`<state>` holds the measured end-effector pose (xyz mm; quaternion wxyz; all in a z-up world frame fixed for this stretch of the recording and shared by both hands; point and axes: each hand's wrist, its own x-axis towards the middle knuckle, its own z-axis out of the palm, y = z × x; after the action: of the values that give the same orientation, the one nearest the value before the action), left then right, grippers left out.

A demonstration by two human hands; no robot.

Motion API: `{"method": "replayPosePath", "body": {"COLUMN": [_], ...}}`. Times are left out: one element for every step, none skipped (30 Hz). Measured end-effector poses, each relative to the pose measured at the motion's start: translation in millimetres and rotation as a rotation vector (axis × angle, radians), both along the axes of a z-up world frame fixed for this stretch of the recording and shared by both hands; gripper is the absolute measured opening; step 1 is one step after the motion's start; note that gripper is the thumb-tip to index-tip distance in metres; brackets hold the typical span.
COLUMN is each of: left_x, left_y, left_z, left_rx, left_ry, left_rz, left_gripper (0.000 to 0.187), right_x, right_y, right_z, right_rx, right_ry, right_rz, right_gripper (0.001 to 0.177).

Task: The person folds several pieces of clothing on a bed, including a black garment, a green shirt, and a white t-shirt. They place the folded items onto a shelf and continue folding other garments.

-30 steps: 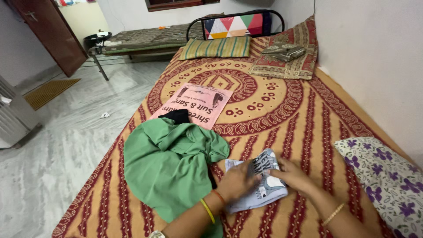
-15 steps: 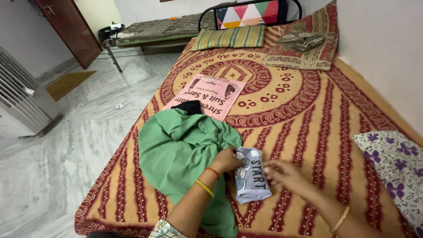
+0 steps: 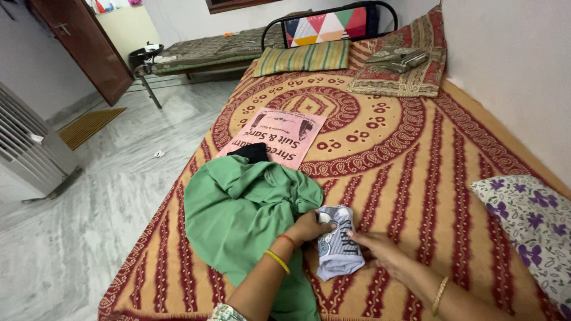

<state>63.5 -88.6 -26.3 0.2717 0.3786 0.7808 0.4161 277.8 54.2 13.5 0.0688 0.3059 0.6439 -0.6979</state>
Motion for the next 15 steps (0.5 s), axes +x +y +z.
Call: {"method": "replayPosePath", "body": {"left_x": [1.7, 4.4, 7.7, 11.9, 15.9, 18.5, 20.3, 22.8, 24.3, 25.3, 25.9, 25.2, 24.5, 24.1, 24.3], "left_y": [-1.1, -2.9, -4.0, -4.4, -5.4, -5.6, -4.1, -1.0, 2.5, 5.4, 8.5, 11.2, 12.9, 14.1, 15.3], "left_z": [4.5, 9.8, 15.7, 21.0, 24.8, 27.6, 28.7, 27.4, 24.9, 21.5, 18.3, 16.0, 14.3, 13.1, 11.8], "left_rx": [0.019, 0.037, 0.056, 0.067, 0.078, 0.088, 0.07, 0.052, 0.034, 0.063, 0.095, 0.126, 0.195, 0.264, 0.333], "left_ry": [-0.134, -0.267, -0.401, -0.407, -0.413, -0.419, -0.362, -0.305, -0.248, -0.204, -0.159, -0.114, -0.126, -0.139, -0.154], "left_rz": [-0.015, -0.031, -0.046, -0.062, -0.078, -0.093, -0.06, -0.027, 0.005, -0.005, -0.016, -0.027, -0.057, -0.088, -0.12], "left_gripper": [0.065, 0.064, 0.062, 0.061, 0.061, 0.06, 0.06, 0.06, 0.06, 0.061, 0.062, 0.062, 0.061, 0.059, 0.058], "right_x": [0.4, 0.1, -1.7, -4.2, -6.9, -9.6, -12.3, -14.4, -15.6, -16.1, -15.1, -13.1, -13.0, -11.0, -4.7], "right_y": [-0.4, -0.5, -0.8, -0.5, -0.6, 0.1, 2.8, 7.3, 11.2, 13.1, 15.6, 19.3, 21.4, 25.6, 32.6], "right_z": [1.4, 0.6, -2.8, -8.3, -15.8, -23.8, -30.4, -34.9, -37.4, -37.8, -35.0, -28.6, -19.5, -7.0, 8.7], "right_rx": [-0.009, -0.038, -0.066, -0.094, -0.142, -0.19, -0.239, -0.27, -0.301, -0.332, -0.273, -0.214, -0.156, 0.062, 0.281], "right_ry": [-0.015, -0.002, 0.011, 0.024, 0.06, 0.096, 0.134, 0.179, 0.226, 0.272, 0.211, 0.15, 0.087, 0.124, 0.158], "right_rz": [0.005, -0.017, -0.039, -0.061, -0.105, -0.15, -0.195, -0.192, -0.19, -0.189, -0.232, -0.276, -0.318, -0.292, -0.262], "right_gripper": [0.067, 0.067, 0.067, 0.066, 0.065, 0.064, 0.063, 0.063, 0.062, 0.062, 0.059, 0.058, 0.059, 0.058, 0.058]}}
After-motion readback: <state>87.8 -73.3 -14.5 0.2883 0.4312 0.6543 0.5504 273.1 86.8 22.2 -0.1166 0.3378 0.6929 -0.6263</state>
